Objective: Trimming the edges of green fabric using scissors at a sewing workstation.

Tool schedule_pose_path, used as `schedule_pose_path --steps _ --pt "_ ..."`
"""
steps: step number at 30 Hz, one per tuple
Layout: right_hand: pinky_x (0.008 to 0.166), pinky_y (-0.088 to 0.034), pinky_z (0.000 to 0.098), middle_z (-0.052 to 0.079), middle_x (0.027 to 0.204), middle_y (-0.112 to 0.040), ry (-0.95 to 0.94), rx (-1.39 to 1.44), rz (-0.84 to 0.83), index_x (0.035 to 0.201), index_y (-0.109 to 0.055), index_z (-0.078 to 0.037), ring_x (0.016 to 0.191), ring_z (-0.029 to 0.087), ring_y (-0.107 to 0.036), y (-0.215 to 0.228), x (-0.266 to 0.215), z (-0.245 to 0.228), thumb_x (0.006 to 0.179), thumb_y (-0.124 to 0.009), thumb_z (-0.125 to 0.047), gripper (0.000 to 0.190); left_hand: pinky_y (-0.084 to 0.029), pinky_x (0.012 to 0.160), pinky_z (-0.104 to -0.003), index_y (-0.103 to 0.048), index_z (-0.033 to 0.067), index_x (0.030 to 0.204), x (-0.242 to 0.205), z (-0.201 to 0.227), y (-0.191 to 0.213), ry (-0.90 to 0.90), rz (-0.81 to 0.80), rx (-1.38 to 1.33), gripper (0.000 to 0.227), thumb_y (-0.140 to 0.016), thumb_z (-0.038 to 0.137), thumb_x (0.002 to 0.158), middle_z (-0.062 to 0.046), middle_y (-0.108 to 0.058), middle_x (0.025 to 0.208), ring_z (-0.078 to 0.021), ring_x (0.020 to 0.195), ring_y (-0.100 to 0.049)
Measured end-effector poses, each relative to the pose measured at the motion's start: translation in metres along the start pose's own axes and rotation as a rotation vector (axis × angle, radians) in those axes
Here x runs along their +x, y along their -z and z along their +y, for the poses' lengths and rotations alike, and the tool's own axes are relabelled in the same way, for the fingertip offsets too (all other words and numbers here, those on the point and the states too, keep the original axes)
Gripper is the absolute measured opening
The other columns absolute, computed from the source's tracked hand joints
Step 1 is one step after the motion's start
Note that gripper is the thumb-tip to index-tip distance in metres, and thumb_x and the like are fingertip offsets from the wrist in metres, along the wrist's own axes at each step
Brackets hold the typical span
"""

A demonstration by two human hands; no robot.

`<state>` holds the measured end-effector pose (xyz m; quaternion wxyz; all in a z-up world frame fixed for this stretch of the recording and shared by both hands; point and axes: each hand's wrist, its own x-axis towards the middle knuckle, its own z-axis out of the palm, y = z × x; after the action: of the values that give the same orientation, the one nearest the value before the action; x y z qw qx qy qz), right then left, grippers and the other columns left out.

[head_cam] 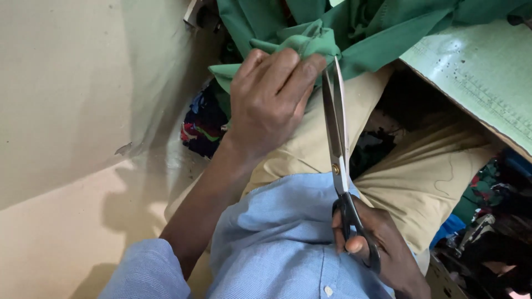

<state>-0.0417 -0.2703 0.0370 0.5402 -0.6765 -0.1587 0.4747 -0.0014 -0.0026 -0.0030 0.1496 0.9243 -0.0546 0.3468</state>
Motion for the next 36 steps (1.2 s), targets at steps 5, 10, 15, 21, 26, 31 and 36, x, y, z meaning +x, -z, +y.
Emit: schedule_pose_path --steps 5,10,15,21,26,31,36 --pt "0.054 -0.051 0.0261 -0.001 0.063 -0.068 0.041 -0.032 0.034 0.089 -0.068 -0.010 0.056 0.010 -0.062 0.003 0.000 0.005 0.088 -0.053 -0.076 0.068 -0.046 0.067 -0.033 -0.074 0.0028 0.105 -0.005 -0.001 -0.007 -0.016 0.059 -0.043 0.018 -0.089 0.001 0.095 -0.005 -0.058 0.084 -0.0161 0.073 -0.057" --pt "0.053 -0.049 0.0284 0.000 0.060 -0.065 0.007 0.015 0.097 0.086 -0.068 -0.009 0.055 0.012 -0.060 -0.003 -0.004 0.010 0.087 -0.056 -0.075 0.067 -0.046 0.066 -0.034 -0.073 0.0020 0.105 -0.003 0.005 -0.006 -0.002 0.079 -0.077 0.020 -0.089 -0.001 0.095 -0.006 -0.057 0.085 -0.0174 0.072 -0.057" --pt "0.055 -0.050 0.0278 -0.002 0.059 -0.065 0.003 -0.038 0.117 0.085 -0.068 -0.012 0.054 0.010 -0.060 -0.002 -0.009 0.014 0.086 -0.054 -0.075 0.065 -0.042 0.065 -0.036 -0.073 0.0054 0.116 -0.006 0.006 -0.007 0.030 0.079 -0.020 0.022 -0.087 0.001 0.100 -0.004 -0.053 0.084 -0.0176 0.068 -0.048" --pt "0.048 -0.049 0.0262 -0.002 0.045 -0.065 -0.023 -0.195 0.212 0.074 -0.066 -0.013 0.041 0.008 -0.064 0.000 -0.010 0.016 0.082 -0.052 -0.076 0.065 -0.042 0.065 -0.033 -0.074 0.0048 0.112 -0.004 0.007 -0.009 -0.002 0.113 -0.006 0.019 -0.087 0.001 0.099 -0.003 -0.054 0.083 -0.0156 0.067 -0.047" --pt "0.047 -0.046 0.0270 -0.001 0.046 -0.060 -0.037 -0.179 0.255 0.069 -0.062 -0.013 0.043 0.009 -0.058 0.000 -0.011 0.014 0.084 -0.061 -0.060 0.050 -0.043 0.070 -0.032 -0.074 0.0059 0.111 -0.011 0.005 -0.020 0.116 0.102 -0.168 0.030 -0.096 0.003 0.090 -0.002 -0.055 0.084 -0.0155 0.072 -0.047" --pt "0.045 -0.047 0.0262 -0.001 0.046 -0.062 -0.046 -0.099 0.214 0.072 -0.065 -0.011 0.040 0.010 -0.060 0.006 -0.022 0.028 0.084 -0.064 -0.059 0.049 -0.052 0.080 -0.031 -0.063 0.0019 0.118 0.003 0.007 -0.003 0.389 0.049 -0.587 0.023 -0.072 -0.008 0.098 -0.008 -0.045 0.109 -0.0195 0.091 -0.053" --pt "0.051 -0.046 0.0294 -0.001 0.045 -0.066 -0.065 -0.107 0.242 0.072 -0.068 -0.010 0.049 0.012 -0.059 0.011 -0.037 0.035 0.087 -0.058 -0.065 0.057 -0.053 0.094 -0.038 -0.048 0.0109 0.111 0.016 -0.001 -0.003 0.437 -0.081 -0.858 0.032 -0.037 0.041 0.112 -0.008 -0.061 0.109 -0.0244 0.108 -0.066"
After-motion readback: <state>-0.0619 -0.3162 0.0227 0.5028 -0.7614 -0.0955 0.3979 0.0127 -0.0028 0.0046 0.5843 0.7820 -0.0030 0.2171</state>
